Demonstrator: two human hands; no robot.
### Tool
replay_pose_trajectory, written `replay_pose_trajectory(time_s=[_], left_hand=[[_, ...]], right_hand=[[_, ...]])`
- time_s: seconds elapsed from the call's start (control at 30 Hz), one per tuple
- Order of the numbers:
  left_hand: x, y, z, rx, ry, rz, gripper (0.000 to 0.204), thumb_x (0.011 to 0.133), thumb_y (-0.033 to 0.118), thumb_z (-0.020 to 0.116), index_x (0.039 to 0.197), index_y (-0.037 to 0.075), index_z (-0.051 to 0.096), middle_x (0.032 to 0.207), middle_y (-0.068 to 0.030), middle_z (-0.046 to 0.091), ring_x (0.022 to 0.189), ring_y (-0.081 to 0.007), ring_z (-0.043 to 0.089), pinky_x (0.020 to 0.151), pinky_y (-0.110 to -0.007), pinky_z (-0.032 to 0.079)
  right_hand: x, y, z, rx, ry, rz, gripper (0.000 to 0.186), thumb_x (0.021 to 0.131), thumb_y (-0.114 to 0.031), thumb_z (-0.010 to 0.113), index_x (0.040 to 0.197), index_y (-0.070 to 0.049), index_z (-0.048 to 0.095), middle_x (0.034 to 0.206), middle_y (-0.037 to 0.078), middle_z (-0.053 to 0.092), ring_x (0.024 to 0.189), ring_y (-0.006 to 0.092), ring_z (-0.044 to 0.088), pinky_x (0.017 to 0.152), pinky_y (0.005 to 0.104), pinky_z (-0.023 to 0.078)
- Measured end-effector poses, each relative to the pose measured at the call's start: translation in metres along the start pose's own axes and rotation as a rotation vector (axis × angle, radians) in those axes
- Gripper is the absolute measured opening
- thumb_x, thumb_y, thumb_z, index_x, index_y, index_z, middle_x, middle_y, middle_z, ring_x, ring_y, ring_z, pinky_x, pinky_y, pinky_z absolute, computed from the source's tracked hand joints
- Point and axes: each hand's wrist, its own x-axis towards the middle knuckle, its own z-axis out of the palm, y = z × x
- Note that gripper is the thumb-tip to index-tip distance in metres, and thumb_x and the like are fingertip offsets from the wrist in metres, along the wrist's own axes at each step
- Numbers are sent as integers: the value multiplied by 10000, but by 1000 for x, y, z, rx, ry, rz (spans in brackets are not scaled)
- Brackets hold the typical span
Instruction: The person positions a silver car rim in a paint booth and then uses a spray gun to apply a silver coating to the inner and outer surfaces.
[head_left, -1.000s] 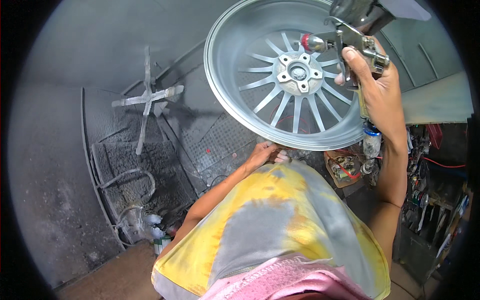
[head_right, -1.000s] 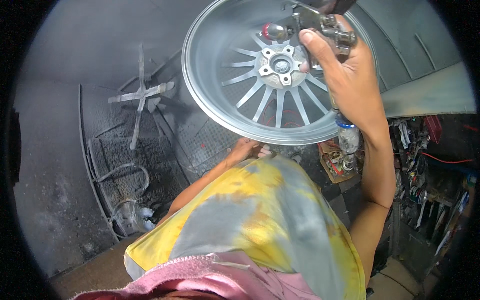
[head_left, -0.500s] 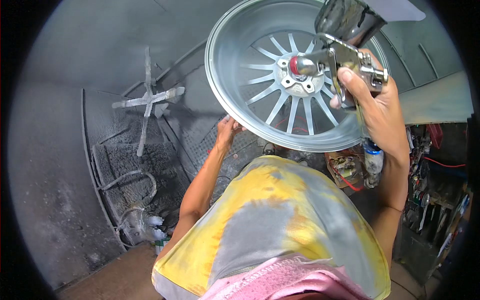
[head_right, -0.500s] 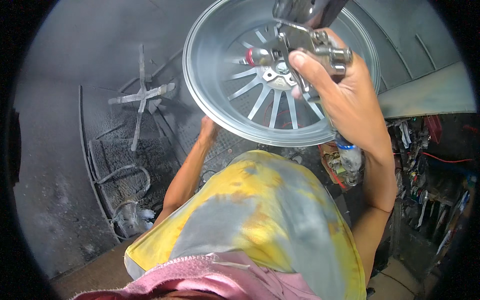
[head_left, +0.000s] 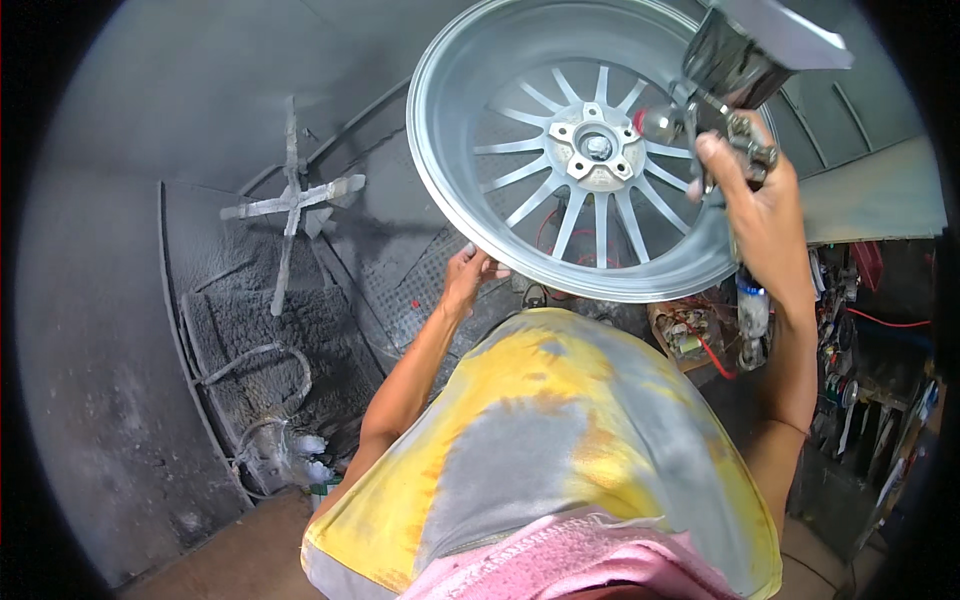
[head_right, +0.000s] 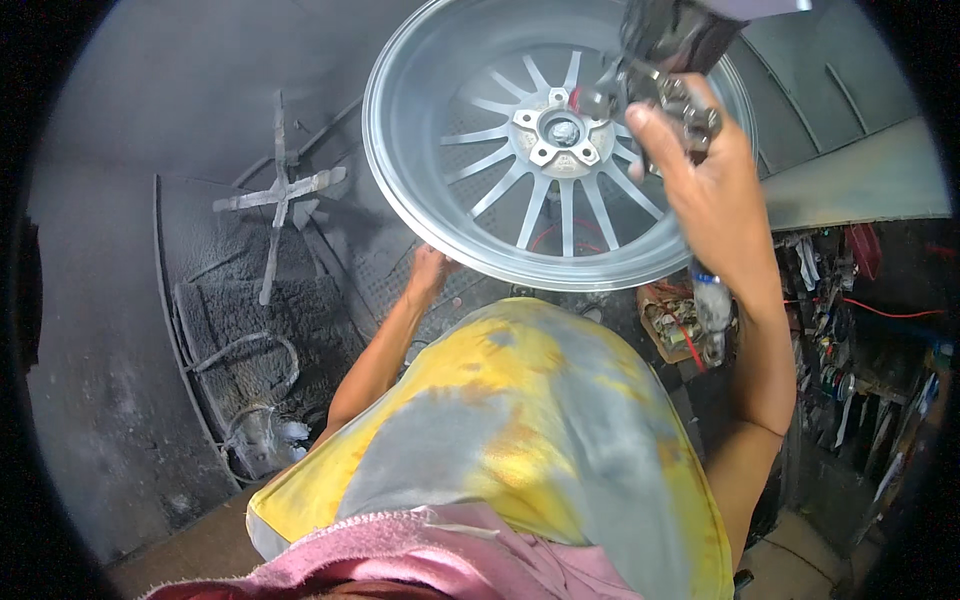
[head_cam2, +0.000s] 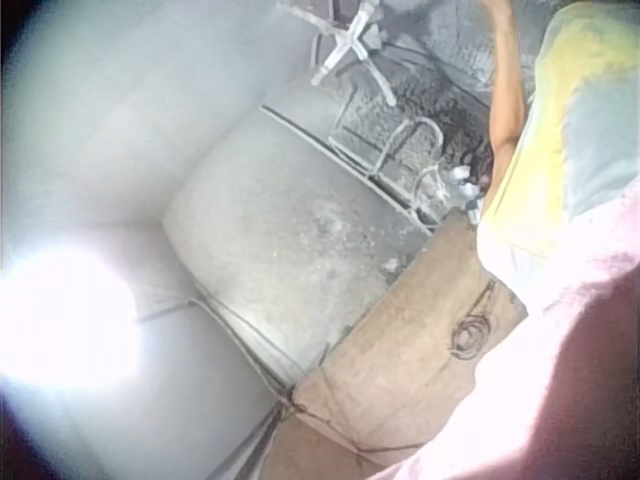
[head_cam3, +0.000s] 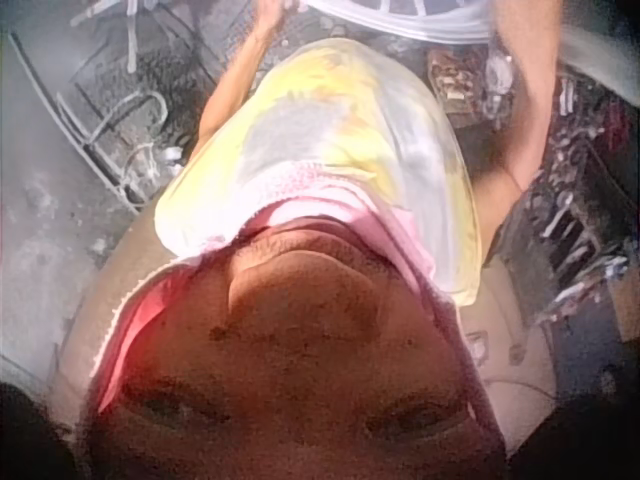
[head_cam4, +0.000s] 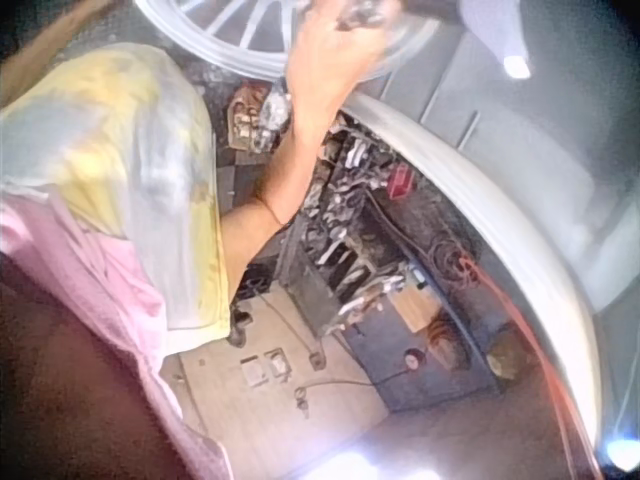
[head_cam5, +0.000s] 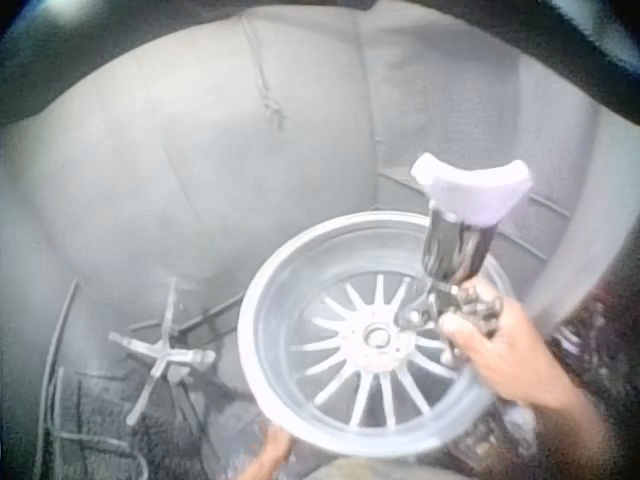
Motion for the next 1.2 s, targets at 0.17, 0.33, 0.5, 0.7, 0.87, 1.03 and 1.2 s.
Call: replay_pose_trajectory(time_s=[0.17,0.33,0.5,0.7,0.87,1.03,1.2], left_hand=[[-23,-7,16,8,-84,-127,354,1020,305,639,1146,-25,666,1007,-106,729,906,-203,727,870,-366,617],[-38,-17,37,-7,-167,-201,300,1006,225,645,1159,-32,670,1064,-152,752,901,-200,740,845,-328,614],[-34,-7,35,-112,-135,-146,263,1006,184,645,1121,-51,667,1022,-135,746,864,-193,731,832,-322,616],[-10,-3,2,-1,48,-61,337,1017,287,652,1101,-38,672,934,-84,717,863,-179,724,819,-334,624],[-4,12,10,8,125,-43,287,999,254,663,1083,-21,681,852,-48,687,789,-164,710,792,-334,623],[-5,10,9,30,138,-48,240,986,222,660,1051,-8,684,840,-43,676,758,-166,695,776,-342,620],[0,15,6,49,175,-40,241,994,228,639,1038,-5,683,808,-28,656,754,-171,695,769,-355,624]], right_hand=[[-20,11,13,150,-203,137,157,1040,-160,621,1115,-23,610,888,-12,598,759,74,586,688,255,527],[-6,18,30,151,-212,86,211,1029,-194,644,1115,-3,634,913,-2,646,770,66,587,681,260,541],[18,33,30,94,-84,-59,205,1033,-209,645,1103,-16,649,894,-5,656,747,65,592,710,255,504],[33,27,16,38,131,-169,214,1040,-217,637,1108,-14,650,836,-12,647,753,72,611,704,259,493],[29,22,4,22,95,-123,222,1037,-224,644,1107,-13,643,853,-15,649,709,75,609,690,253,497],[10,-4,-8,115,-168,99,205,1023,-209,663,1101,-21,640,887,-13,657,713,73,606,681,240,498],[-3,-17,-12,160,-298,70,199,1026,-190,652,1093,-4,633,949,13,645,748,72,600,683,245,502]])
